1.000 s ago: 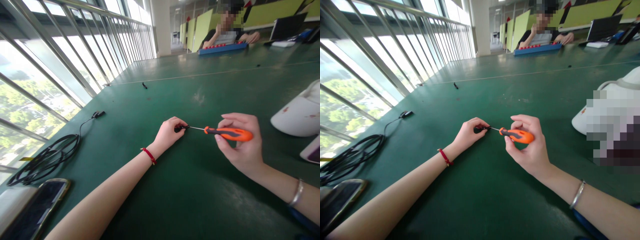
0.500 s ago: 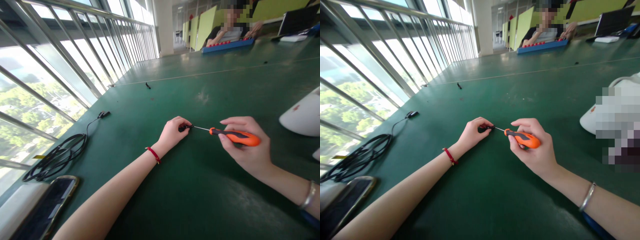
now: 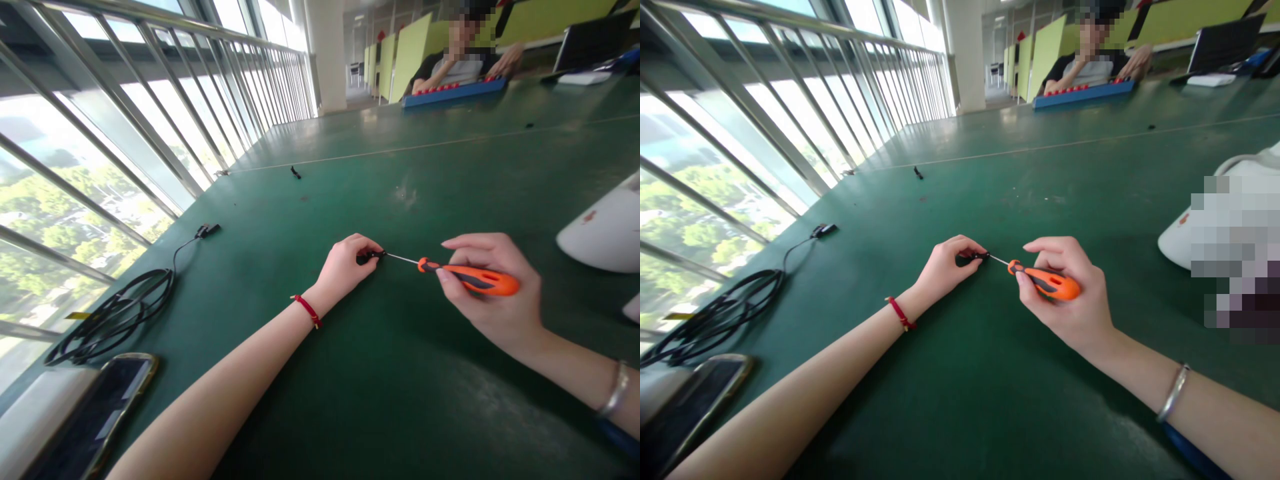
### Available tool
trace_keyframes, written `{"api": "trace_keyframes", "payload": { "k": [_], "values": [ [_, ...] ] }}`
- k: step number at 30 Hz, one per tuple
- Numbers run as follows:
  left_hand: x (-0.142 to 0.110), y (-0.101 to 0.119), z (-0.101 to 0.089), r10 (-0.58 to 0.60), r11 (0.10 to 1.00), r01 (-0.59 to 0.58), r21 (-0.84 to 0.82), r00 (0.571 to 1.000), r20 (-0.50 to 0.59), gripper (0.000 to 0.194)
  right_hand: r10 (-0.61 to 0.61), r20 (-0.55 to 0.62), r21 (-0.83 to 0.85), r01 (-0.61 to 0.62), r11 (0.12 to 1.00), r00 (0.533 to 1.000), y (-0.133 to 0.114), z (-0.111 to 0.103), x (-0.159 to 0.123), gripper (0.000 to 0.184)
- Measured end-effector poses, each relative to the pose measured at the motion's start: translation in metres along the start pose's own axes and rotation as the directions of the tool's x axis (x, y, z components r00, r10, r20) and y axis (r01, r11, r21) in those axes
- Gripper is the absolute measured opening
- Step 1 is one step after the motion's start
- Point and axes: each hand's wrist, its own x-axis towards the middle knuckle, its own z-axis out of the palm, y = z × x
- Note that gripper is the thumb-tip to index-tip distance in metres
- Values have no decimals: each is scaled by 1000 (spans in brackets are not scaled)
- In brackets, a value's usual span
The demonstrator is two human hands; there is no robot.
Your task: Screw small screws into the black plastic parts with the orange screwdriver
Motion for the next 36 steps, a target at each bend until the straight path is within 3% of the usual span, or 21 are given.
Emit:
{"api": "trace_keyframes", "payload": {
  "k": [3,6,11,18,20,24,26,31,33,36],
  "values": [
    [0,0,0,6,1000,-6,9,1000,3,17,-17,-82,30,19,999,997,5,2,0,29],
    [0,-1,0,10,1000,-10,9,1000,-1,17,29,4,94,-29,995,1000,7,2,1,38],
    [0,-1,1,3,1000,-3,-3,1000,-2,17,4,108,-19,-2,1000,994,0,-1,2,12],
    [1,0,0,-2,1000,2,11,1000,3,17,-9,-62,49,12,999,998,7,2,0,32],
    [0,0,0,-2,1000,2,9,1000,1,17,9,-18,67,-8,998,1000,8,1,1,34],
    [0,0,0,-11,1000,11,-7,1000,1,17,22,109,-15,-21,1000,994,3,-1,1,13],
    [0,0,0,-11,1000,11,-9,1000,0,17,12,75,-28,-10,1000,997,1,-1,1,12],
    [1,0,0,-10,1000,10,7,1000,7,17,15,-71,68,-10,998,997,7,3,0,34],
    [1,1,0,-8,1000,8,5,1000,7,17,32,-22,91,-30,995,999,8,2,0,38],
    [0,1,-1,-15,1000,15,6,1000,7,17,9,77,5,-9,1000,997,4,0,2,24]
  ]
}}
